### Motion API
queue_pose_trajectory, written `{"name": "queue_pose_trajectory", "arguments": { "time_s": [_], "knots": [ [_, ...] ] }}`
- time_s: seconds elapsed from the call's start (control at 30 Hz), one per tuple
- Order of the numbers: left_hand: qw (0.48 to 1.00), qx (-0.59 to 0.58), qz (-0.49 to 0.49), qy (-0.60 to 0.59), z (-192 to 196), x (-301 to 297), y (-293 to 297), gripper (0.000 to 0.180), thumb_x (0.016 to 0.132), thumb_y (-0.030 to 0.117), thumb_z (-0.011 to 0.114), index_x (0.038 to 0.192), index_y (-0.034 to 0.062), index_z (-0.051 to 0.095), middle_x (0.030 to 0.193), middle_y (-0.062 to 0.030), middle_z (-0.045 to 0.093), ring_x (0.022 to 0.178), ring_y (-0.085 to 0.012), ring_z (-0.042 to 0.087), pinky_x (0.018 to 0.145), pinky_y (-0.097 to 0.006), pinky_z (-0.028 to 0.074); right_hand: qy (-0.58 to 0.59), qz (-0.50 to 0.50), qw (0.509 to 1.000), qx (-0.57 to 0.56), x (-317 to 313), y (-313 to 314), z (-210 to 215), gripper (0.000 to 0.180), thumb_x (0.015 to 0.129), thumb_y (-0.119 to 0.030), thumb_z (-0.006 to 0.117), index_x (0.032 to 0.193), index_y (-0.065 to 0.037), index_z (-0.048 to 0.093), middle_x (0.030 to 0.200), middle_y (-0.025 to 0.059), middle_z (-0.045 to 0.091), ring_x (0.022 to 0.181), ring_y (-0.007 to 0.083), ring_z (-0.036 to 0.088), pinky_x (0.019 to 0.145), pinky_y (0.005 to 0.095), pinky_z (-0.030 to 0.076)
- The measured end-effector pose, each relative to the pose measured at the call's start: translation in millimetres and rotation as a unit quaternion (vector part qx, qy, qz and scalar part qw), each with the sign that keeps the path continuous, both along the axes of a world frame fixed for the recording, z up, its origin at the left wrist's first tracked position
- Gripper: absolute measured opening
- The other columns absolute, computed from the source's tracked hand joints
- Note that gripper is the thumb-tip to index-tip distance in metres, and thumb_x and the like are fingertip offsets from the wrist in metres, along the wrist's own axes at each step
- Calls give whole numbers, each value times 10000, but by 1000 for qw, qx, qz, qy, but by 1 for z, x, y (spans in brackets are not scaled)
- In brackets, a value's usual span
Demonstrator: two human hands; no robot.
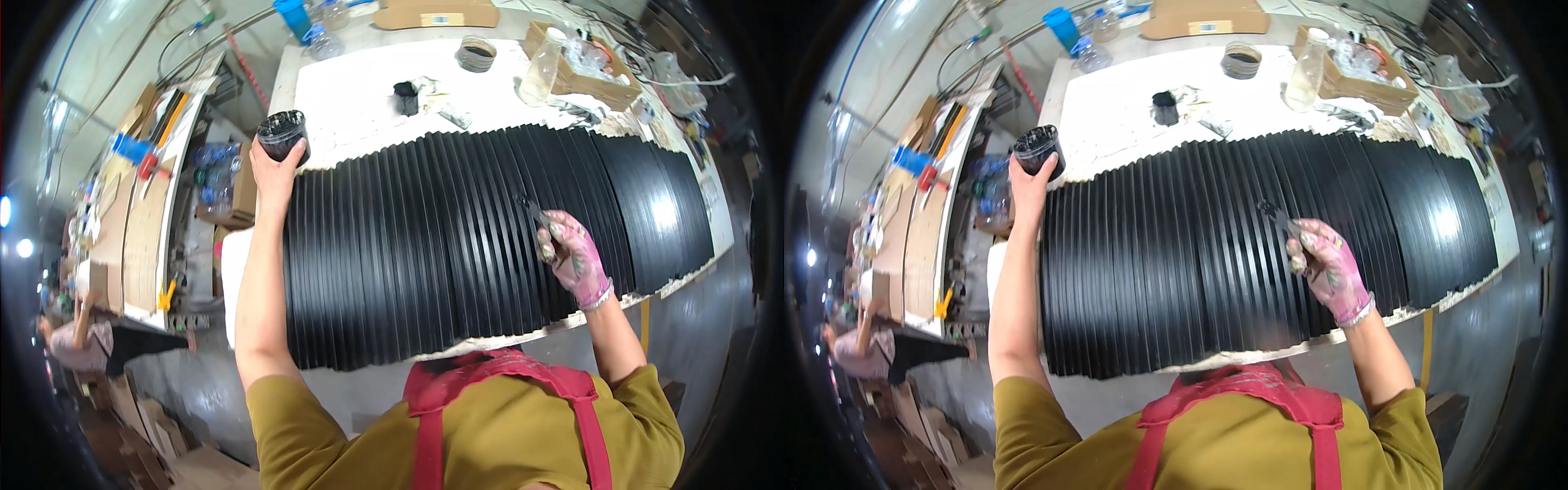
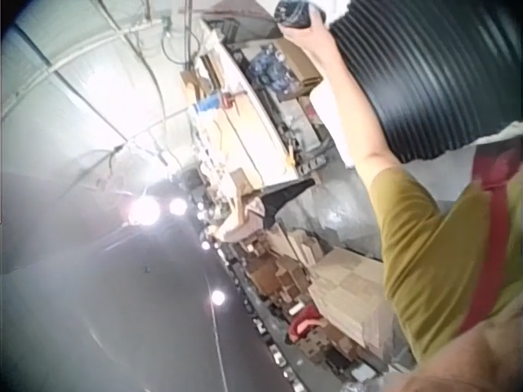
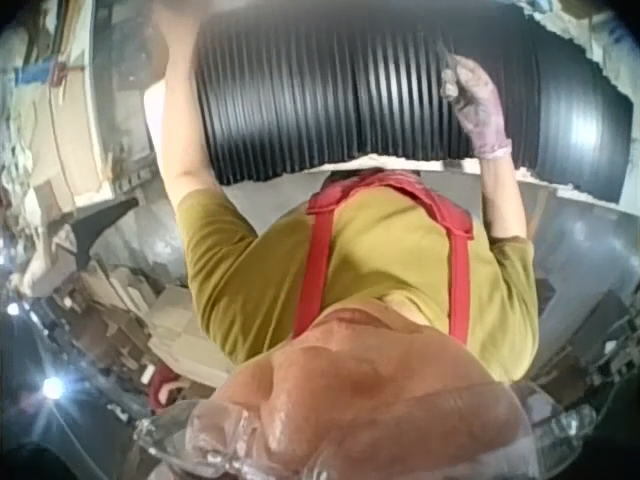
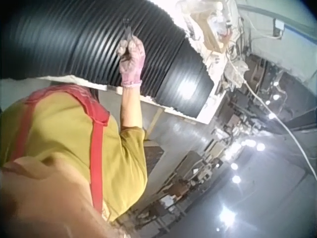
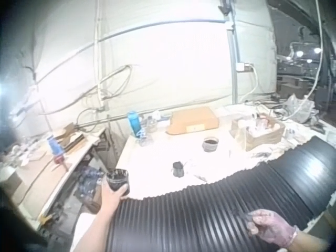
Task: The person applies a black liquid from a container onto a slatted black panel using a brush and then wipes the surface with a white cloth.
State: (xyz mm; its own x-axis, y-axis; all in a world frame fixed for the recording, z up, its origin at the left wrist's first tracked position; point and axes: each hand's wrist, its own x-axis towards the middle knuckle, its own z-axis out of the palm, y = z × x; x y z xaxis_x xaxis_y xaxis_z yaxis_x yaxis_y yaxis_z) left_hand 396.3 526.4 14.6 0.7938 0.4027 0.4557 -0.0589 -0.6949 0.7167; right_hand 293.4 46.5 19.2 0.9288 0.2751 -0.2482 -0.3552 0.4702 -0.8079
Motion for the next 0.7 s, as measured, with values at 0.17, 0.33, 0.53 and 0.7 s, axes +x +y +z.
{"name": "queue_pose_trajectory", "arguments": {
  "time_s": [0.17, 0.33, 0.53, 0.7],
  "knots": [
    [997, 11, 29, 68, -43, 105, 28, 758, 625, 397, 776, 1162, -48, 480, 1110, -228, 573, 1040, -352, 553, 922, -417, 414, 44, -114, 992, -29, -43, 4, -9, 289, 821, -177, 644, 1055, -26, 563, 833, 49, 586, 682, 136, 540, 570, 261, 440],
    [994, -110, 22, 4, -82, 172, 34, 782, 601, 301, 819, 1183, -49, 431, 1109, -219, 576, 1054, -325, 562, 929, -374, 420, 88, -185, 978, -48, -73, 13, -11, 252, 815, -159, 647, 1020, -37, 564, 824, 32, 591, 665, 134, 548, 565, 246, 442],
    [992, -94, 47, 69, -105, 171, 37, 848, 599, 308, 830, 1233, -37, 385, 1148, -241, 562, 1092, -342, 547, 950, -372, 414, 97, -214, 971, -47, -78, 30, -10, 261, 807, -151, 658, 1012, -19, 565, 797, 32, 569, 666, 137, 545, 559, 253, 440],
    [978, 45, 19, 201, -73, 152, 68, 955, 635, 558, 729, 1250, -102, 417, 1156, -322, 534, 1106, -377, 541, 937, -388, 422, 70, -200, 976, -50, -66, 33, -6, 275, 819, -158, 651, 1033, -11, 559, 797, 54, 571, 657, 147, 535, 546, 254, 433]
  ]
}}
